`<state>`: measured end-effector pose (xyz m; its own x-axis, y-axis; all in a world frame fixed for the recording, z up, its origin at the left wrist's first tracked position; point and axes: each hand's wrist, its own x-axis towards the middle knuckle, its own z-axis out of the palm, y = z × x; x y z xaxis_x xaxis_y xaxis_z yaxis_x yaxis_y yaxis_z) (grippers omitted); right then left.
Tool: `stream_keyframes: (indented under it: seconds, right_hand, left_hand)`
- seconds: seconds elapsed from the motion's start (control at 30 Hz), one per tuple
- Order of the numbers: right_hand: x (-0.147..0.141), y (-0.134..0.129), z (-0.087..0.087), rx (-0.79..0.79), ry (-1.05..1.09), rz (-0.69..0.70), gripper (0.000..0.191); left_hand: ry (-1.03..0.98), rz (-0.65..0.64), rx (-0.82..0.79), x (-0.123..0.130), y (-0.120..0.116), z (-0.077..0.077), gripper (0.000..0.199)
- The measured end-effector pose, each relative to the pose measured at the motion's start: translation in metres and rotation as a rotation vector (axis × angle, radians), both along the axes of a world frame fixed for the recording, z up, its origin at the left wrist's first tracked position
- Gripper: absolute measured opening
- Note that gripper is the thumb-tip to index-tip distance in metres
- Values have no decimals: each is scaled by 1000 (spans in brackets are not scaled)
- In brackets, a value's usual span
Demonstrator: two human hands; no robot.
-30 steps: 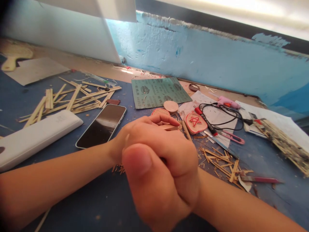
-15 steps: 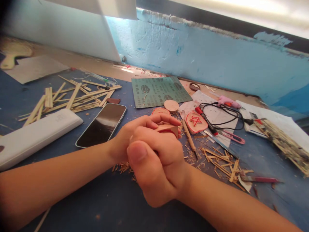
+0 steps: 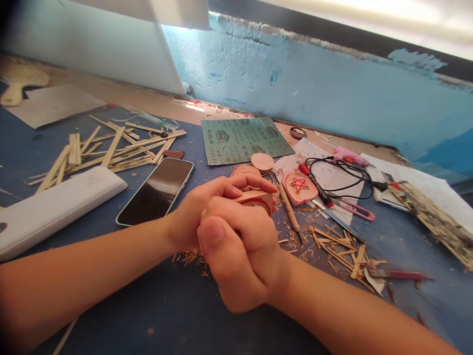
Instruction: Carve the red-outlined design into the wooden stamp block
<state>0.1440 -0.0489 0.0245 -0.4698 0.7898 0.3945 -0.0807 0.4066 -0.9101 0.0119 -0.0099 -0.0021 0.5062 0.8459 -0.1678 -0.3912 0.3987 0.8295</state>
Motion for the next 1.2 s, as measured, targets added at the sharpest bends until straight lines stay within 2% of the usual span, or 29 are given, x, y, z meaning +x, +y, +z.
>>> stream_keyframes:
  seconds: [0.07, 0.2, 0.37, 0.43, 0.6, 0.67, 0.77, 0.8, 0.83, 0.97, 1.2]
  right_hand:
    - [-2, 0, -1, -3, 15, 14, 43]
    - [-8, -5, -5, 9, 147, -54, 43]
    - [-11, -10, -4, -60, 76, -63, 42]
    - [-11, -11, -4, -13, 174, -36, 44]
    - [-12, -10, -5, -40, 72, -28, 46]
    - [-11, -8, -6, 11, 198, -21, 47]
    - [-6, -5, -4, -55, 95, 9, 48]
    - [-5, -5, -4, -41, 98, -26, 49]
    - [-4, -4, -3, -17, 78, 12, 48]
    - [-4, -4, -4, -15, 124, -22, 52]
    - [-4, -5, -7, -17, 82, 22, 48]
  left_hand:
    - [21, 10, -1, 0, 0, 1, 38]
    - [28, -10, 1, -1, 0, 2, 40]
    - [47, -16, -1, -2, -2, 0, 45]
    - [18, -26, -4, -2, -2, -1, 44]
    - [9, -10, -12, -1, 0, -1, 38]
    - [18, -10, 18, -1, -1, -1, 37]
    - [9, 18, 1, -1, -1, -1, 37]
    - [0, 16, -11, -1, -1, -1, 38]
    - [-8, 8, -14, 0, -1, -1, 38]
    - [7, 3, 23, 0, -1, -2, 36]
    - [39, 11, 50, -1, -1, -2, 37]
